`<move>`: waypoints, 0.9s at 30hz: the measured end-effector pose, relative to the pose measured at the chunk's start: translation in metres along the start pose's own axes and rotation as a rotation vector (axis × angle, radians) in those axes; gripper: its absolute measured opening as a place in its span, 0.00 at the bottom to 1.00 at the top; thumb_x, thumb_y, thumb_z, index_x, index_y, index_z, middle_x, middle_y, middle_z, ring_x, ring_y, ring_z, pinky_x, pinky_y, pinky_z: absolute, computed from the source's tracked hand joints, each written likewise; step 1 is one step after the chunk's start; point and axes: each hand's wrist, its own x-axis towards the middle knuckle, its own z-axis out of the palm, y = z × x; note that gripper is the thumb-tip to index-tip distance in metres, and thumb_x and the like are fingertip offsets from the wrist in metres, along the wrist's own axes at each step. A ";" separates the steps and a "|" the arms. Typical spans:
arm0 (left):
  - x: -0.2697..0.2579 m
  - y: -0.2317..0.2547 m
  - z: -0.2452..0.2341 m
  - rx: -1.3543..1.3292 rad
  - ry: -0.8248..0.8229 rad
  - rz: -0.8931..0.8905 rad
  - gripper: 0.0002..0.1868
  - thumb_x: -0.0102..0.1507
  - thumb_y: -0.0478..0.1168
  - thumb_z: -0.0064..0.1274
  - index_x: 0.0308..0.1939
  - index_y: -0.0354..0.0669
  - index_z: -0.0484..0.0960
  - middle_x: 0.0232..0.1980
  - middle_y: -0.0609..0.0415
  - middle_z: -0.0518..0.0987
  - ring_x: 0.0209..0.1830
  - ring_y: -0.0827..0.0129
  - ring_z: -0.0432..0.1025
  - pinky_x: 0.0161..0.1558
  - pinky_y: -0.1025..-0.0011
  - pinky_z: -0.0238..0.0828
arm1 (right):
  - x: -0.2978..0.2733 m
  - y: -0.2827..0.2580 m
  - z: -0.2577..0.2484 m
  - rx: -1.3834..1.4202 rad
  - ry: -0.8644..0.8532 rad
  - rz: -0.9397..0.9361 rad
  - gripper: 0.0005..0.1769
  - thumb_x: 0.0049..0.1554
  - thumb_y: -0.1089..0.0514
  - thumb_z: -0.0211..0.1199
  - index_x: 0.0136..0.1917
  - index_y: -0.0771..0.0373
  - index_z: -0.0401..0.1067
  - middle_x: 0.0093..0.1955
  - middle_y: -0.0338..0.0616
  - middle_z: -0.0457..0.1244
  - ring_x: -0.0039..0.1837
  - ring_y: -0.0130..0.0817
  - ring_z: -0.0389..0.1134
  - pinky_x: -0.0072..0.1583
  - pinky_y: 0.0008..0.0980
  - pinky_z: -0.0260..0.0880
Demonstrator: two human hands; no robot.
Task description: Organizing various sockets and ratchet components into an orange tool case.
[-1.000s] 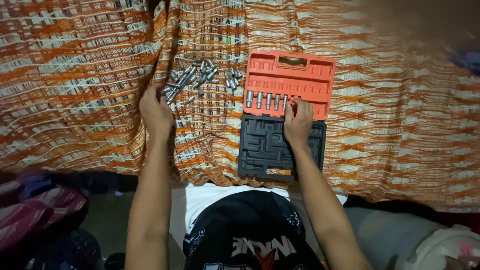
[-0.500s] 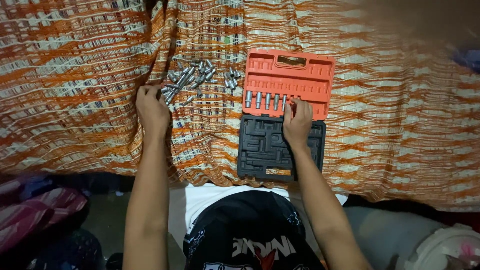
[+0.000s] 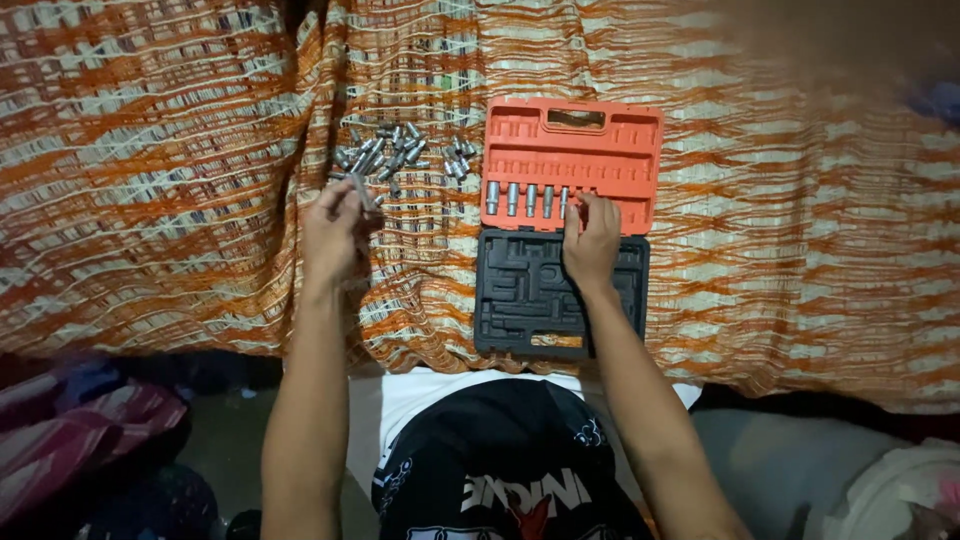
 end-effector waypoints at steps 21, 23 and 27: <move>-0.074 -0.058 0.166 -0.041 -0.533 0.089 0.22 0.65 0.31 0.57 0.64 0.39 0.80 0.44 0.54 0.84 0.42 0.76 0.77 0.47 0.77 0.75 | -0.030 -0.074 -0.064 0.562 -0.423 0.211 0.38 0.54 0.68 0.69 0.76 0.59 0.63 0.55 0.44 0.65 0.50 0.28 0.68 0.54 0.29 0.73; -0.081 -0.050 0.171 0.024 -0.520 0.110 0.22 0.65 0.31 0.58 0.65 0.40 0.81 0.44 0.53 0.84 0.42 0.76 0.77 0.47 0.77 0.76 | -0.027 -0.067 -0.067 0.536 -0.426 0.213 0.37 0.55 0.68 0.69 0.76 0.58 0.64 0.53 0.43 0.65 0.49 0.28 0.68 0.53 0.29 0.73; -0.090 -0.036 0.177 0.132 -0.475 0.183 0.25 0.64 0.34 0.58 0.67 0.43 0.77 0.52 0.53 0.83 0.45 0.75 0.77 0.47 0.76 0.77 | -0.014 -0.047 -0.066 0.413 -0.365 0.196 0.33 0.53 0.69 0.70 0.70 0.58 0.67 0.49 0.42 0.66 0.49 0.29 0.69 0.52 0.29 0.72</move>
